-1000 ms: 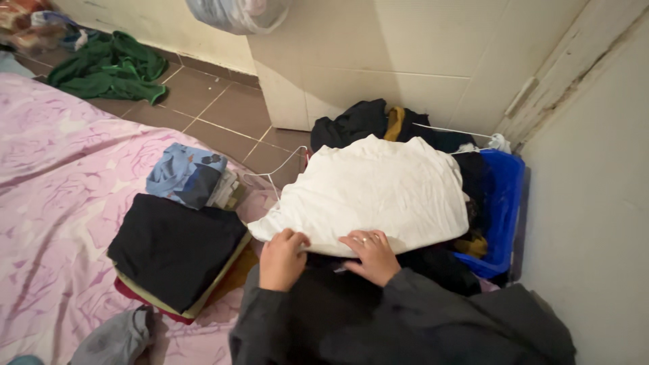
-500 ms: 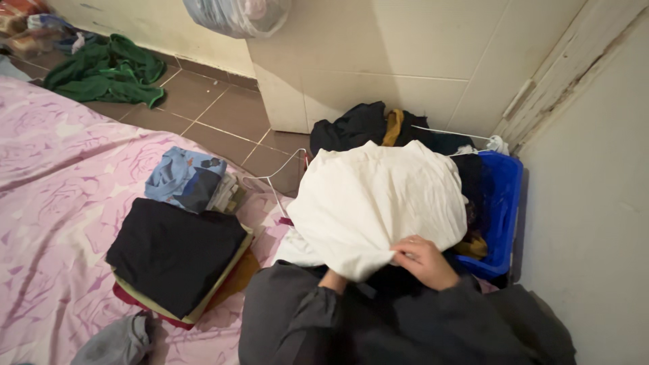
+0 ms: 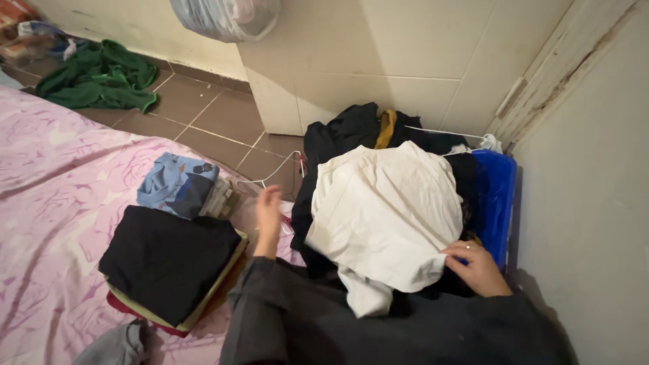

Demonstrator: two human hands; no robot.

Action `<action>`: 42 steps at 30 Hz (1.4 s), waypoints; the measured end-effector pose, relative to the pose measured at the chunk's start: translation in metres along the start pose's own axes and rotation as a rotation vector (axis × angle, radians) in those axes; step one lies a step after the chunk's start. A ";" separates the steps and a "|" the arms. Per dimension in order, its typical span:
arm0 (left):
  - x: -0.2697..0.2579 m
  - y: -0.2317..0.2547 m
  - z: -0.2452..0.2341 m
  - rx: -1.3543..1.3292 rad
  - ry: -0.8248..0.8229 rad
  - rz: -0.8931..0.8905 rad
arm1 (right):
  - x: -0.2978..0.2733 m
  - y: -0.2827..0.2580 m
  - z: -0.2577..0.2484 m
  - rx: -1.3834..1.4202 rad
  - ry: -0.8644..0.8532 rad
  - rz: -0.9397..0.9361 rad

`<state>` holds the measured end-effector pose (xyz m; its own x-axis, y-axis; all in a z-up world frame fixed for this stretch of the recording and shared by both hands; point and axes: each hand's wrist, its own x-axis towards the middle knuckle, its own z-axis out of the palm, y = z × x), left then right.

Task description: The person picks up a white shirt from a pile, folds it on their lap, and places it on a stack of folded items, then untangles and handles several plastic clothes hangers.

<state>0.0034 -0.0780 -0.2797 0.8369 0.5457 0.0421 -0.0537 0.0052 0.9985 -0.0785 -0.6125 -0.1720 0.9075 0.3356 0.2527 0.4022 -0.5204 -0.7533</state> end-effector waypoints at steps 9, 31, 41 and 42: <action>-0.049 0.070 0.076 0.781 -0.385 0.014 | -0.011 0.017 0.015 0.197 0.059 0.419; -0.110 0.166 0.032 0.428 -0.091 1.211 | -0.036 0.013 -0.080 0.478 -0.152 -0.023; -0.043 0.066 0.093 0.035 -0.590 -0.213 | 0.029 0.115 -0.025 0.884 0.158 0.651; -0.045 0.062 0.091 0.038 -0.589 -0.216 | 0.028 0.113 -0.023 0.886 0.156 0.654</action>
<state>0.0118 -0.1783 -0.2163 0.9870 -0.0177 -0.1599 0.1603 0.0283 0.9867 -0.0051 -0.6801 -0.2366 0.9434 0.0663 -0.3250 -0.3317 0.2050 -0.9208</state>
